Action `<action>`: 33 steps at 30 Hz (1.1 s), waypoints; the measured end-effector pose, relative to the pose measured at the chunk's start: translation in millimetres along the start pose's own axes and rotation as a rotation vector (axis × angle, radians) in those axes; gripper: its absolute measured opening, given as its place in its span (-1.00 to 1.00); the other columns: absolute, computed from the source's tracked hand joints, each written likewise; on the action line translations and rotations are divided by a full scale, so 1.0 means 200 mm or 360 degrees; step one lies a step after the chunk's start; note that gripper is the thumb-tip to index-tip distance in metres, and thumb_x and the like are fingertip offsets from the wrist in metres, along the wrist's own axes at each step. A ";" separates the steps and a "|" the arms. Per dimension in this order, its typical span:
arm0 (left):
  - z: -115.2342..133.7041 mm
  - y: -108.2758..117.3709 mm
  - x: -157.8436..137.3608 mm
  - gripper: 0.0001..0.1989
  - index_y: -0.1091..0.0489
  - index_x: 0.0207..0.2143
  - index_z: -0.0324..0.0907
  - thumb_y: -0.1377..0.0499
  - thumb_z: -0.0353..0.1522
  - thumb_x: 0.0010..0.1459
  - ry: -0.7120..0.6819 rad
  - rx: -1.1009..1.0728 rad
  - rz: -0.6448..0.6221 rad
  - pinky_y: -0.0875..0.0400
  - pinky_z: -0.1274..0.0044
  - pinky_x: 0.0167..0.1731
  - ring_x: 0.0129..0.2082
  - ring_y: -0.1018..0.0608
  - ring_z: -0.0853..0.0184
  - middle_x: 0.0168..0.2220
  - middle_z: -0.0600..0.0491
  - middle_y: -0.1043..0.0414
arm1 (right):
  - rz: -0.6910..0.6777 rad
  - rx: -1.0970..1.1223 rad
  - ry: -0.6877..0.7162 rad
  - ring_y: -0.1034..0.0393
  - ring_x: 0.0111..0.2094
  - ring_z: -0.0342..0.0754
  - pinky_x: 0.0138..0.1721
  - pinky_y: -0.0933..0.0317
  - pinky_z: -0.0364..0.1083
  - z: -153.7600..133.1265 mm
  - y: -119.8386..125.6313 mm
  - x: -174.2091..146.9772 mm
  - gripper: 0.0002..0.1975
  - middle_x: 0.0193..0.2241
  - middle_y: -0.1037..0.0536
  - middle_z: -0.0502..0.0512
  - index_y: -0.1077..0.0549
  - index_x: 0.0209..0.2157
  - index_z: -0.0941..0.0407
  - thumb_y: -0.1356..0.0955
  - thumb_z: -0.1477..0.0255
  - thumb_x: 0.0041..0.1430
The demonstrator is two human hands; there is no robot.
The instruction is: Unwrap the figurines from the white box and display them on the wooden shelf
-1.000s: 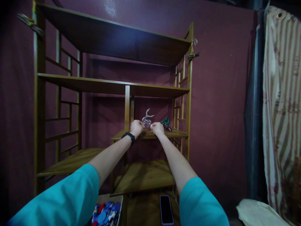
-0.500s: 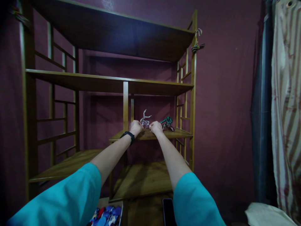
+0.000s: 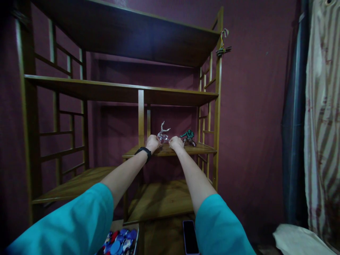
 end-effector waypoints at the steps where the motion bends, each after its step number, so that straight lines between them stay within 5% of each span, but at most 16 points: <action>1: 0.00 0.00 0.00 -0.91 -0.46 -0.51 -0.22 -0.25 -0.38 -0.15 0.0011 0.0027 -0.0009 -0.34 0.47 -0.36 -0.26 -0.54 0.11 -0.39 -0.16 -0.53 | -0.0008 -0.0008 -0.0005 -0.44 -0.22 -0.03 -0.25 -0.23 -0.15 0.00 0.00 0.00 -0.87 -0.30 -0.58 0.09 -0.57 -0.40 -0.01 -0.39 0.34 -0.05; 24: 0.02 -0.01 0.01 -0.89 -0.45 -0.52 -0.16 -0.27 -0.45 -0.23 -0.0059 0.0290 -0.0113 -0.37 0.45 -0.32 -0.19 -0.53 0.07 -0.32 -0.15 -0.53 | -0.0058 -0.0001 0.0026 -0.44 -0.21 -0.03 -0.22 -0.24 -0.17 -0.01 0.01 -0.04 -0.83 -0.28 -0.57 0.08 -0.55 -0.35 0.02 -0.40 0.42 -0.08; 29: 0.02 0.00 0.00 -0.92 -0.45 -0.54 -0.17 -0.25 -0.36 -0.18 -0.0076 0.0276 -0.0124 -0.37 0.46 -0.37 -0.25 -0.54 0.08 -0.38 -0.14 -0.53 | 0.0011 0.0030 0.0106 -0.41 -0.15 -0.05 -0.16 -0.21 -0.17 0.00 0.09 -0.12 -0.79 -0.23 -0.56 0.02 -0.53 -0.31 -0.01 -0.34 0.45 -0.03; 33: 0.02 -0.01 0.00 -0.93 -0.44 -0.53 -0.18 -0.24 -0.37 -0.16 -0.0121 0.0240 -0.0149 -0.36 0.46 -0.39 -0.29 -0.55 0.10 -0.42 -0.12 -0.53 | 0.0295 0.0054 0.0208 -0.40 -0.16 -0.06 -0.14 -0.19 -0.14 0.09 0.25 -0.25 -0.75 -0.23 -0.55 -0.02 -0.49 -0.25 -0.06 -0.23 0.42 0.09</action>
Point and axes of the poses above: each hand's wrist, its own x-axis towards the middle knuckle, its own y-axis out of the back of the hand, z = x × y, the point moved 7 cm from there along x, towards the middle knuckle
